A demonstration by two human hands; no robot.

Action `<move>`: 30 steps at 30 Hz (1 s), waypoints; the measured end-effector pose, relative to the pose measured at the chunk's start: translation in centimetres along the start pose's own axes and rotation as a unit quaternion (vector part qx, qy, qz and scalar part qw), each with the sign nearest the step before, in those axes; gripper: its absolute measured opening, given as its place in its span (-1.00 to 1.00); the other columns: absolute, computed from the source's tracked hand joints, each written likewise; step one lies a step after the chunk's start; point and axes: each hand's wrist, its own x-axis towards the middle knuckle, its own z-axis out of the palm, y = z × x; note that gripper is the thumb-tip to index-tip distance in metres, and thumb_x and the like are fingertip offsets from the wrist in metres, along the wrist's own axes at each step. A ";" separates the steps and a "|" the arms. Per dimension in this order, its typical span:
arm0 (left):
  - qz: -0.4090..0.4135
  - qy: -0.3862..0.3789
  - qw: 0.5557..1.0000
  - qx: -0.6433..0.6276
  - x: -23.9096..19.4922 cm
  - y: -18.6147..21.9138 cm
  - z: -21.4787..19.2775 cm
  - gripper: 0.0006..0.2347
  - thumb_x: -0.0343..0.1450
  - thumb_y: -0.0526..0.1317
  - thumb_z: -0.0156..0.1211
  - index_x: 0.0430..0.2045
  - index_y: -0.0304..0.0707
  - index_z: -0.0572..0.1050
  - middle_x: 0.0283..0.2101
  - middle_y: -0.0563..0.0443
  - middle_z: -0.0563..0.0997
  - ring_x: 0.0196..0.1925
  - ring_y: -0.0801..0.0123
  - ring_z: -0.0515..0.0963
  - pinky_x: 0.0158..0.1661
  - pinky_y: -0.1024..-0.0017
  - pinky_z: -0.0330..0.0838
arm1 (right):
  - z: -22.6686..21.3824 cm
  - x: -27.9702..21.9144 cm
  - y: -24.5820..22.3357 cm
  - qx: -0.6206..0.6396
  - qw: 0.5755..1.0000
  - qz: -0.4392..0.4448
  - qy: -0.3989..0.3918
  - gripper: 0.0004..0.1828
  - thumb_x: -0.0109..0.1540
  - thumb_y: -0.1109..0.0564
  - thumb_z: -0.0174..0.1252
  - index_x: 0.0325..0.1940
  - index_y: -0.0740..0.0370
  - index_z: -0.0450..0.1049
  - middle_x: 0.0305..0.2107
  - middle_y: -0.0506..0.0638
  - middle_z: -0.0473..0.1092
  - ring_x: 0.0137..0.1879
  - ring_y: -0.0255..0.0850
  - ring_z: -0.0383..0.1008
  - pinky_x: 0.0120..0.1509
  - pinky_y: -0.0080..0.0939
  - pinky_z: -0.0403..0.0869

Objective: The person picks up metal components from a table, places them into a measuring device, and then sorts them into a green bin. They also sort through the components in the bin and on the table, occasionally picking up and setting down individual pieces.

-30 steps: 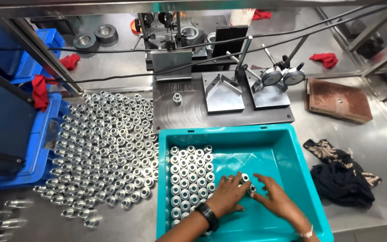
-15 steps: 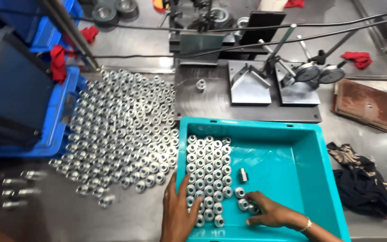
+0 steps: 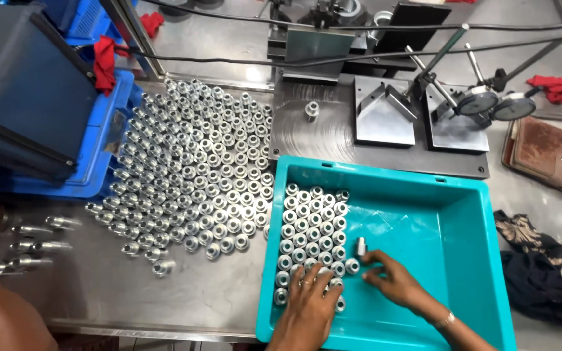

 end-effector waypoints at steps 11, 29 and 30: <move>-0.073 -0.024 0.985 -0.153 0.1 -0.6 -0.9 -0.73 0.34 -0.44 0.20 -0.07 -0.36 0.55 0.05 -0.22 0.56 0.13 -0.05 0.53 0.11 0.10 0.37 | 0.3 -3.1 -4.9 -0.093 0.987 -0.111 -0.078 -0.68 0.16 0.20 0.20 0.01 0.20 0.50 -0.15 0.05 0.54 -0.13 -0.17 0.67 0.01 -0.16 0.62; -0.039 0.098 0.980 -0.171 -1.0 0.2 -3.2 -0.78 0.34 -0.46 0.21 -0.15 -0.38 0.58 -0.03 -0.19 0.65 0.01 0.00 0.64 0.00 0.20 0.49 | -0.5 6.4 -3.9 -0.234 0.957 -0.171 0.013 -0.45 0.02 0.18 0.40 0.05 0.23 0.40 -0.13 0.22 0.33 -0.04 0.11 0.46 0.05 -0.02 0.52; -0.055 0.158 0.972 -0.162 -1.8 -0.2 -3.4 -0.79 0.34 -0.46 0.19 -0.16 -0.37 0.60 -0.03 -0.18 0.66 0.01 0.02 0.65 0.01 0.22 0.51 | -0.8 5.7 -4.0 -0.259 0.953 -0.154 0.024 -0.46 -0.04 0.17 0.45 -0.06 0.26 0.37 -0.18 0.21 0.34 -0.03 0.13 0.43 0.04 0.02 0.49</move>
